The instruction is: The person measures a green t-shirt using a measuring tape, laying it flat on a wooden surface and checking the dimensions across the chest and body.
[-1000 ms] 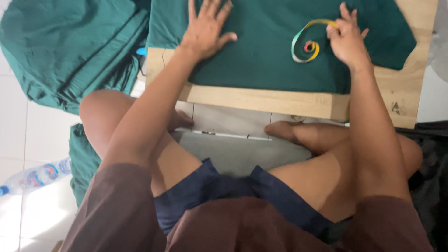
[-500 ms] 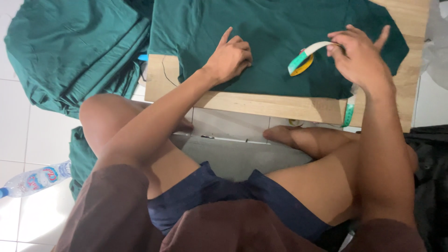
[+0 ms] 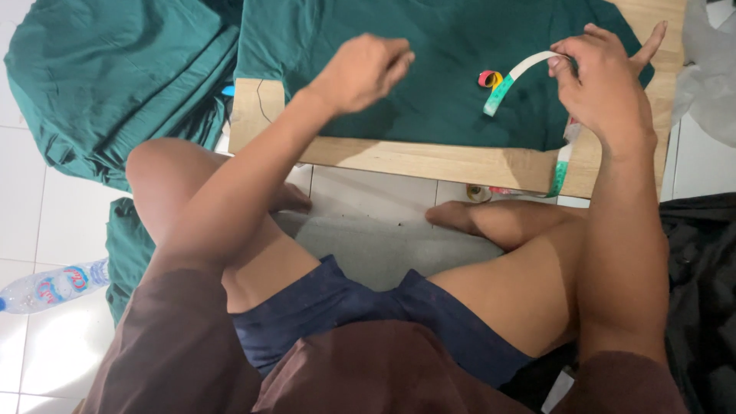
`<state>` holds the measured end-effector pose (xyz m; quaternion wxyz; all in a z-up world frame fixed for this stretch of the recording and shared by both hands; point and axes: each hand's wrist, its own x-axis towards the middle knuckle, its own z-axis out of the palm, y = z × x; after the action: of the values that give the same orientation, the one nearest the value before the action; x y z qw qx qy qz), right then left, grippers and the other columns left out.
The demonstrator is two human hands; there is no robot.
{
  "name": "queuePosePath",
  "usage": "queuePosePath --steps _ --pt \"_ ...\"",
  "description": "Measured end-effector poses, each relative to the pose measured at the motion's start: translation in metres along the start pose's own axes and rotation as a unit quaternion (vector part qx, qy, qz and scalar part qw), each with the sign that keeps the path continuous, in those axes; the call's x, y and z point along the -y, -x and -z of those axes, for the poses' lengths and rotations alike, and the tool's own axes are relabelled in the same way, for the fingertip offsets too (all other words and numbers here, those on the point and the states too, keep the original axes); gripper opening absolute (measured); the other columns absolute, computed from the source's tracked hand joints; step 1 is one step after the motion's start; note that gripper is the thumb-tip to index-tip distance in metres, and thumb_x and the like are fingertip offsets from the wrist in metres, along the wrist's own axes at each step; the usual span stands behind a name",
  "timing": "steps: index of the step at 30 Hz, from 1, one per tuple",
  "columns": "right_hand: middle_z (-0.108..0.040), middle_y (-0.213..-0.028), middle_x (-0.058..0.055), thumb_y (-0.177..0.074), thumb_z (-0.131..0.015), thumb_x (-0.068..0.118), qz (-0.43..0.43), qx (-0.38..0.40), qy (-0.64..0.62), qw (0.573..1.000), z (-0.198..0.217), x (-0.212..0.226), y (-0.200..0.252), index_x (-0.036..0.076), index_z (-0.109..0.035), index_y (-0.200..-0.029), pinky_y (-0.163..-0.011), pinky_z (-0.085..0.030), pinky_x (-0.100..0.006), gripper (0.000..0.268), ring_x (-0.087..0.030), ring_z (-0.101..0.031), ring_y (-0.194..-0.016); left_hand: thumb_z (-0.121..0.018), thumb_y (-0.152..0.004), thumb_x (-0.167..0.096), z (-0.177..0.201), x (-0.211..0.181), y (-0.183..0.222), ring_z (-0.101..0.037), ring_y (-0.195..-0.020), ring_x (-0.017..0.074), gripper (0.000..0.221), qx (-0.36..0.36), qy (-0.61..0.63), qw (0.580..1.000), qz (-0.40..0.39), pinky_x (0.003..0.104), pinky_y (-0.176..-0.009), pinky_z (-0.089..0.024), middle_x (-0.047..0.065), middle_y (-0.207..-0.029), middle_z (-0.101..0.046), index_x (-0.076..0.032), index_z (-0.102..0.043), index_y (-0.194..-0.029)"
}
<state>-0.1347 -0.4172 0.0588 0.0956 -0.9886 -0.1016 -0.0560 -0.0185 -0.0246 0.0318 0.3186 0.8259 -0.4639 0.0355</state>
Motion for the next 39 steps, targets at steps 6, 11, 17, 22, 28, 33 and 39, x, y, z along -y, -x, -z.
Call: queuePosePath --steps 6,11,17,22,28,33,39 --pt "-0.073 -0.129 -0.005 -0.127 -0.054 0.014 0.012 -0.012 -0.002 1.0 0.01 0.024 -0.001 0.009 -0.072 -0.119 -0.117 0.014 -0.077 0.021 -0.042 -0.054 -0.157 -0.06 -0.116 -0.027 0.056 -0.003 0.022 -0.049 -0.056 0.0363 0.052 0.016 -0.019 0.999 0.023 0.049 -0.057 -0.035 0.007 -0.057 -0.052 -0.008 -0.046 -0.069" --pt "-0.069 -0.085 -0.004 -0.117 -0.051 0.008 -0.046 -0.01 -0.142 0.989 0.051 0.099 -0.008 0.005 -0.065 -0.1 -0.091 -0.034 -0.038 0.022 -0.021 -0.061 -0.08 -0.07 -0.102 -0.023 0.053 0.016 0.036 -0.058 -0.066 0.0444 0.028 0.059 -0.102 0.991 0.059 0.052 -0.058 -0.045 0.015 -0.066 -0.064 -0.008 -0.066 -0.079" --pt "-0.057 -0.076 -0.007 -0.116 -0.049 0.005 -0.046 -0.032 -0.274 0.96 0.053 0.13 -0.004 0.0 -0.062 -0.104 -0.069 -0.051 -0.027 0.019 -0.017 -0.066 -0.075 -0.074 -0.079 -0.007 0.063 0.006 0.034 -0.066 -0.072 0.0312 0.01 0.072 -0.08 0.993 0.055 0.045 -0.063 -0.05 0.001 -0.076 -0.074 -0.017 -0.073 -0.079" --pt "-0.054 -0.072 -0.007 -0.122 -0.05 0.006 -0.034 -0.047 -0.317 0.947 0.045 0.123 -0.005 0.0 -0.062 -0.105 -0.069 -0.053 -0.028 0.022 -0.014 -0.058 -0.067 -0.08 -0.079 -0.01 0.075 0.003 0.039 -0.066 -0.077 0.0332 0.012 0.082 -0.086 0.991 0.065 0.047 -0.064 -0.048 0.004 -0.08 -0.072 -0.014 -0.069 -0.082" --pt "-0.048 -0.073 -0.005 -0.122 -0.049 0.007 -0.047 -0.057 -0.364 0.929 0.038 0.116 -0.009 0.0 -0.059 -0.103 -0.071 -0.055 -0.028 0.022 -0.01 -0.047 -0.066 -0.076 -0.087 -0.01 0.087 -0.001 0.041 -0.065 -0.077 0.0356 0.01 0.114 -0.06 0.985 0.114 0.048 -0.062 -0.048 0.008 -0.083 -0.073 -0.009 -0.069 -0.08" --pt "-0.052 -0.077 -0.005 -0.124 -0.052 0.01 -0.051 -0.045 -0.342 0.937 0.037 0.118 -0.008 0.0 -0.062 -0.106 -0.073 -0.056 -0.028 0.023 -0.01 -0.052 -0.07 -0.067 -0.112 -0.031 0.094 0.003 0.045 -0.058 -0.064 0.0436 0.045 0.103 -0.108 0.984 0.094 0.053 -0.056 -0.045 0.016 -0.065 -0.063 -0.006 -0.064 -0.074" --pt "-0.054 -0.079 -0.005 -0.125 -0.052 0.009 -0.043 -0.044 -0.339 0.939 0.037 0.12 -0.009 0.0 -0.062 -0.107 -0.073 -0.056 -0.028 0.023 -0.011 -0.053 -0.071 -0.068 -0.119 -0.033 0.102 0.01 0.047 -0.041 -0.055 0.0379 0.07 0.091 -0.113 0.98 0.137 0.051 -0.055 -0.036 0.012 -0.053 -0.041 -0.004 -0.036 -0.063"
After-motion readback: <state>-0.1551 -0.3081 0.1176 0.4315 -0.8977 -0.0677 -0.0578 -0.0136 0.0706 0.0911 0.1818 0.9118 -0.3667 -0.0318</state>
